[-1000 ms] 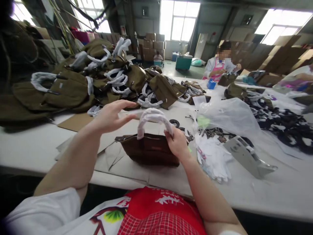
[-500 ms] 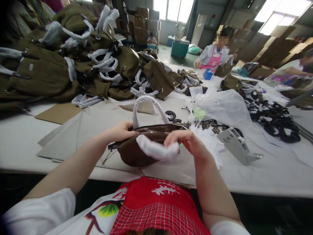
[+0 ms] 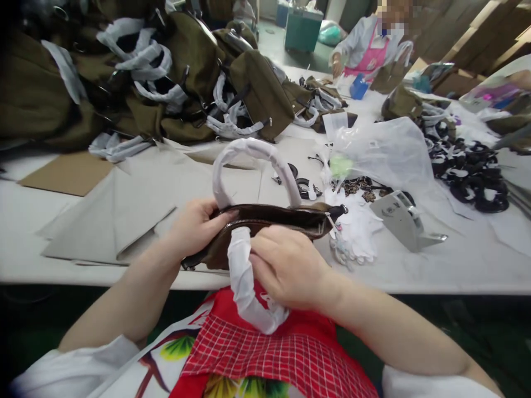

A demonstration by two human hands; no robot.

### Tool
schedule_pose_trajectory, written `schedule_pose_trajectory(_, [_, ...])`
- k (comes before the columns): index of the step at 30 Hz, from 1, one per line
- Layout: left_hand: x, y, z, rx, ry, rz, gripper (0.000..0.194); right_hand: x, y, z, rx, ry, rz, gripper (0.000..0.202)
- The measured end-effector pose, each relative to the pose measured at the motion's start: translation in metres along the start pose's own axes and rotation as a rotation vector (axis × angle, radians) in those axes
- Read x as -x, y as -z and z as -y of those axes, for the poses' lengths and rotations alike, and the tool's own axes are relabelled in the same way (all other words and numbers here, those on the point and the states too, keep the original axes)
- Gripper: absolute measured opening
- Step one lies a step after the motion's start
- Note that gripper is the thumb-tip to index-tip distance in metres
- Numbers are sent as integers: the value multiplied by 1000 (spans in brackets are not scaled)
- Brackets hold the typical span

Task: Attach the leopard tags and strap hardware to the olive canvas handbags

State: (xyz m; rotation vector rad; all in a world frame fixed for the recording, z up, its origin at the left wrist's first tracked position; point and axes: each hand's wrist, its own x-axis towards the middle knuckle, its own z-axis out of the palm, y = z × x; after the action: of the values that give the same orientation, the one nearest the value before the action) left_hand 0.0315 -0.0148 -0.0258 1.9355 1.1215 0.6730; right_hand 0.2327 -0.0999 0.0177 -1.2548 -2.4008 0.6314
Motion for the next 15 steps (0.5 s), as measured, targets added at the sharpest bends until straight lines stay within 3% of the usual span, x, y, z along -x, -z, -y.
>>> schedule_pose_trajectory(2, [4,-2,-1,40,-4,-2,29,1,1,-2,34,-40,-223,28])
schedule_pose_trajectory(4, [9,-4,-6,20,-17,-2,28,-2,6,-6,-7,-73,-203,33])
schedule_pose_trajectory(7, [11,-7,-9,-43,-8,-62,24,-7,8,-9,-161,-27,177,38])
schedule_pose_trajectory(10, [8,-12,-3,46,53,-153,22,-9,-5,-12,-400,-13,499,35])
schedule_pose_trajectory(12, [7,-16,1,161,106,-172,22,-11,-20,-17,-596,-242,499,33])
schedule_pose_trajectory(15, [11,-21,0,234,141,-156,24,-17,-41,-27,-761,-675,257,20])
